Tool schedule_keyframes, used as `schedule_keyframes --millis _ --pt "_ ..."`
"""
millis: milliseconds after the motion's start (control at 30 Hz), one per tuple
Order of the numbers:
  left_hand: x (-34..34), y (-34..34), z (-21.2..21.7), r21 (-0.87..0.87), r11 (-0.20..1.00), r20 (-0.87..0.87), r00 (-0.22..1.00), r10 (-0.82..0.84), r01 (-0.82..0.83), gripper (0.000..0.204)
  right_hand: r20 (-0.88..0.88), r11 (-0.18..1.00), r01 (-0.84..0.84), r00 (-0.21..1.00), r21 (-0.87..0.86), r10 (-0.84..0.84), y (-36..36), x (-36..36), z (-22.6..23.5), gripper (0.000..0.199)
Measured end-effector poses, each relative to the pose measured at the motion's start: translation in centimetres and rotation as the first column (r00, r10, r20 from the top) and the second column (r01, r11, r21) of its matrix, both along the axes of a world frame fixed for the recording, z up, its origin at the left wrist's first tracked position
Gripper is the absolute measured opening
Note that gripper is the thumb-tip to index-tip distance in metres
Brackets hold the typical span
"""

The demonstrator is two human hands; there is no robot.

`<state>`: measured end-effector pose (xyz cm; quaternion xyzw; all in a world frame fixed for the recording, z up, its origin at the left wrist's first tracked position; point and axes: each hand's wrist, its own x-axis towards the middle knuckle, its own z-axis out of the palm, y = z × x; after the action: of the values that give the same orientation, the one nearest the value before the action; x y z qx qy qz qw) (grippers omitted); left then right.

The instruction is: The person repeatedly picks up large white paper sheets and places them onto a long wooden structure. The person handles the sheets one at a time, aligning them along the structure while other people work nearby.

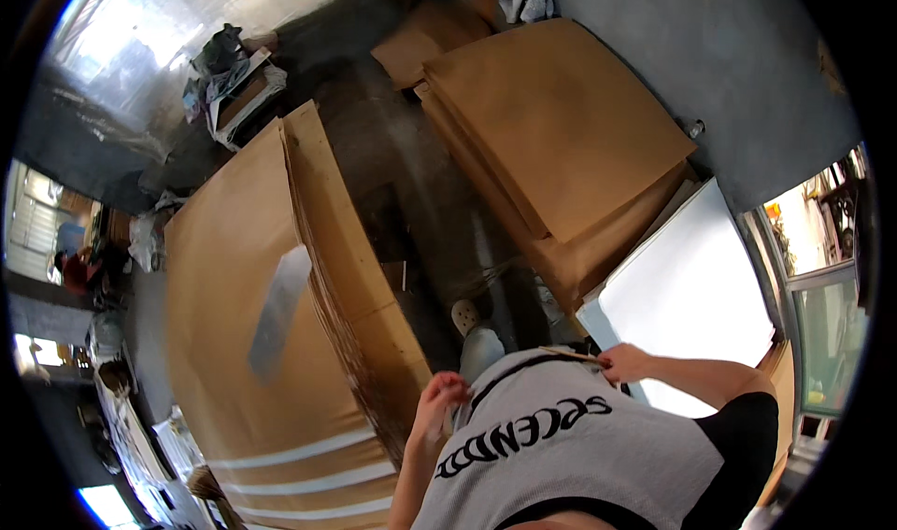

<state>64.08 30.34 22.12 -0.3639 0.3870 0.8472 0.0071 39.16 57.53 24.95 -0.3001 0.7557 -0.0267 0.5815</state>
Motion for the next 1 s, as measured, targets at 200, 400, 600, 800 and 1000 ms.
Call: schedule_keyframes --millis 200,400,600,800,1000 --pt "-9.2 -11.4 -0.4 -0.127 0.991 0.078 0.996 -0.033 0.043 0.013 0.261 0.982 0.172 0.947 0.082 -0.188 -7.8 -5.7 2.3 0.023" --pt "-15.9 -20.0 -1.4 -0.169 0.980 0.138 0.987 -0.083 0.106 0.013 0.249 0.951 0.306 0.919 0.035 -0.305 -15.1 -12.0 0.2 0.023" --pt "-26.8 -27.3 -2.7 -0.179 0.965 0.193 0.968 -0.158 0.194 0.014 0.465 0.894 0.445 0.802 -0.049 -0.374 -24.2 -22.3 -4.2 0.018" --pt "-37.9 -35.4 -2.1 -0.317 0.857 0.252 0.908 -0.336 0.405 0.017 0.616 0.593 0.804 0.449 0.037 -0.647 -33.1 -32.3 -5.3 0.020" --pt "-51.5 -42.8 -4.2 -0.375 0.804 0.269 0.884 -0.381 0.461 0.018 0.433 0.343 0.925 0.379 -0.163 -0.818 -37.1 -38.3 -6.4 0.024"
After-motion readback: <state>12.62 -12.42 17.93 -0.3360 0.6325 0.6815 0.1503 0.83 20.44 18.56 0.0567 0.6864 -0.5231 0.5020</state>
